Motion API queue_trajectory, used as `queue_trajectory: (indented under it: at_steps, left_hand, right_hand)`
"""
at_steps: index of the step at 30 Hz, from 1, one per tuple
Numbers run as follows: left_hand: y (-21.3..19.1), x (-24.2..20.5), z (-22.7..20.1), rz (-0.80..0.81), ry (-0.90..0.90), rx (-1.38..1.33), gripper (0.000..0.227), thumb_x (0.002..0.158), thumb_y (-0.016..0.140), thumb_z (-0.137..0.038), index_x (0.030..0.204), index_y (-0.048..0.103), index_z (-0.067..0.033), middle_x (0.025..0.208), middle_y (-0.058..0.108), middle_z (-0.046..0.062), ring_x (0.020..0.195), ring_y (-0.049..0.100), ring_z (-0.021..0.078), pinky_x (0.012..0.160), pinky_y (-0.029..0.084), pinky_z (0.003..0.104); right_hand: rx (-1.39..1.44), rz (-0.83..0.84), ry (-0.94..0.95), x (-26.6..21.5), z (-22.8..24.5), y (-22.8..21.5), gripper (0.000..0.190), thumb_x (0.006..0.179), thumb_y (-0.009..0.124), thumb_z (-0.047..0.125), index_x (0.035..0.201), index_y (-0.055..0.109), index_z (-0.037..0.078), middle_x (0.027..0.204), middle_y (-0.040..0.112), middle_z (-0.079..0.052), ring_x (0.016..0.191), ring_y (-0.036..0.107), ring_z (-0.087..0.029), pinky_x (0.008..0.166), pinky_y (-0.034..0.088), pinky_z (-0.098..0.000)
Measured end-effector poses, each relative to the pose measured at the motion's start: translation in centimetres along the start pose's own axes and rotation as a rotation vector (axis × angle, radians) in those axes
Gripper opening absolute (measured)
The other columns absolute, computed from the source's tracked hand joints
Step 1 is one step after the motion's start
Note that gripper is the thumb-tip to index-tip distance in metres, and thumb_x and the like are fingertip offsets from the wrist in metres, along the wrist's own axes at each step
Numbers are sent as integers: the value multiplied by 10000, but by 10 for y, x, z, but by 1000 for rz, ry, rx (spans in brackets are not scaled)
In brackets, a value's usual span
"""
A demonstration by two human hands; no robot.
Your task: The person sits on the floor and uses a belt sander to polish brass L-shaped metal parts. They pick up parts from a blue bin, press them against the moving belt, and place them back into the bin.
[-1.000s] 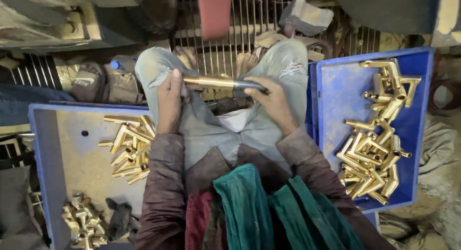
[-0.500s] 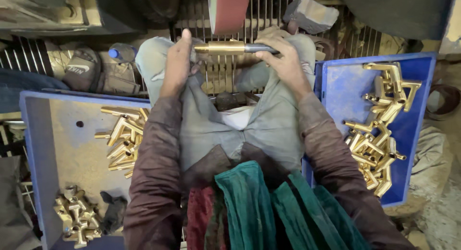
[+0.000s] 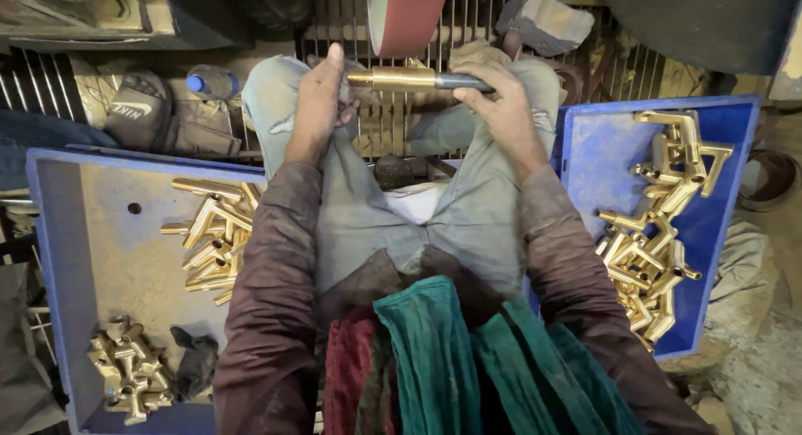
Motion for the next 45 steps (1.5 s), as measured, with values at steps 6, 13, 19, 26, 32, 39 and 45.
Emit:
queue_trajectory:
  at_steps: [6, 13, 19, 26, 32, 39, 45]
  left_hand:
    - [3, 2, -1, 12, 10, -18, 520, 1048, 493, -565, 977, 651, -75, 741, 648, 16, 547, 543, 69, 437, 366, 214]
    - [9, 0, -6, 48, 51, -14, 534, 1054, 480, -563, 1002, 645, -58, 734, 676, 43, 531, 546, 74, 431, 355, 218]
    - [7, 2, -4, 26, 36, -17, 530, 1058, 478, -559, 997, 644, -59, 728, 660, 41, 500, 494, 72, 420, 341, 225]
    - [15, 1, -14, 83, 74, -26, 511, 1062, 474, -540, 1002, 636, -59, 750, 690, 45, 524, 516, 69, 428, 332, 224]
    - [20, 15, -8, 91, 24, -20, 523, 1068, 467, -550, 979, 647, -68, 687, 521, -28, 487, 454, 65, 412, 319, 230]
    - [18, 32, 13, -22, 87, -96, 423, 1076, 535, -482, 861, 583, -121, 654, 472, -43, 487, 440, 68, 421, 315, 252]
    - [17, 39, 18, -61, 142, -129, 449, 1108, 543, -440, 795, 555, -119, 639, 494, -41, 509, 459, 63, 444, 317, 254]
  right_hand:
    - [-74, 1, -61, 1, 3, -1, 303, 986, 773, 116, 1255, 692, 2, 1207, 652, -58, 1014, 627, -120, 757, 552, -240]
    - [-96, -4, -26, 1, -7, -3, 308, 978, 780, 101, 1254, 696, -6, 1139, 647, -59, 968, 618, -126, 777, 536, -247]
    - [-197, -8, -164, -1, -1, -4, 311, 1003, 804, 71, 1274, 693, -36, 1217, 680, -87, 1098, 646, -166, 939, 527, -283]
    - [-58, -22, 21, 3, -16, -8, 327, 970, 789, 117, 1253, 695, -16, 1171, 667, -71, 971, 632, -128, 774, 539, -239]
    - [-159, 12, -85, 11, 0, -21, 281, 1000, 782, 106, 1231, 696, -28, 1159, 655, -86, 975, 620, -159, 835, 519, -277]
    - [-155, -35, -75, 13, -8, -15, 274, 989, 781, 74, 1224, 690, -33, 1174, 641, -89, 1075, 622, -178, 905, 528, -285]
    - [-53, 1, 52, 24, -35, -17, 280, 986, 768, 46, 1240, 685, -38, 1138, 649, -54, 920, 628, -115, 746, 535, -240]
Point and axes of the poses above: each hand's wrist, its own x-axis towards the middle knuckle, its own y-axis out of the palm, z = x × y, the point moved 10 cm from there along x, towards the middle knuckle
